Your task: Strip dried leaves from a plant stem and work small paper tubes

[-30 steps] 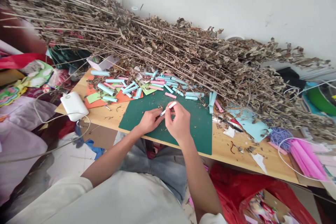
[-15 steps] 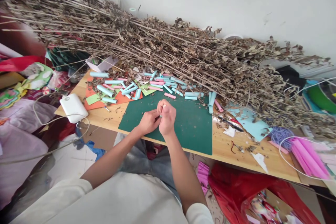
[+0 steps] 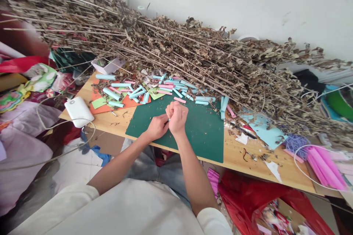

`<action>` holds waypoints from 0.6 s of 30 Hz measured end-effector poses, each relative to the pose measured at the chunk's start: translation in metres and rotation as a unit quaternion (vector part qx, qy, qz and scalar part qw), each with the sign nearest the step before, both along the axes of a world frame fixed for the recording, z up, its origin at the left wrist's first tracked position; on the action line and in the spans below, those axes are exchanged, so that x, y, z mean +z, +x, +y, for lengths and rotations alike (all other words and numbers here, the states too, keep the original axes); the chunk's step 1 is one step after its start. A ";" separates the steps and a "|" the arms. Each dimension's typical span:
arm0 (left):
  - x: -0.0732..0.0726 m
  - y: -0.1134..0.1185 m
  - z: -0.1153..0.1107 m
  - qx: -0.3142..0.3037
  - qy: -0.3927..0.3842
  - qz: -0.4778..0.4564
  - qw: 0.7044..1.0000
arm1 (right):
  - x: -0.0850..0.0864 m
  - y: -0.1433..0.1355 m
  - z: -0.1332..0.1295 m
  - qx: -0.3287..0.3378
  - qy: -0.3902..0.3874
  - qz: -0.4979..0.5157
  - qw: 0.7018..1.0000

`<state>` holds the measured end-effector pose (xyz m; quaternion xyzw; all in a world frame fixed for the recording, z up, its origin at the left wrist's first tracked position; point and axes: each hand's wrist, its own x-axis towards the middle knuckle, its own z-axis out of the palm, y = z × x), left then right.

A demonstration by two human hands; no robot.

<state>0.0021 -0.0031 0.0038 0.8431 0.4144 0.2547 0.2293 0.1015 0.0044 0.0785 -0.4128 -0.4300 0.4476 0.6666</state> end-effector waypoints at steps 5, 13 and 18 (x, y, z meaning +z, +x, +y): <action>-0.003 0.000 0.000 0.003 0.005 0.004 1.000 | 0.000 -0.002 -0.001 0.015 0.012 0.019 1.000; -0.002 0.000 0.001 0.006 0.008 0.013 1.000 | -0.006 0.000 0.005 0.021 0.012 0.079 0.997; 0.001 0.001 -0.001 0.005 0.020 0.001 1.000 | 0.018 0.007 -0.001 0.006 -0.001 0.084 0.996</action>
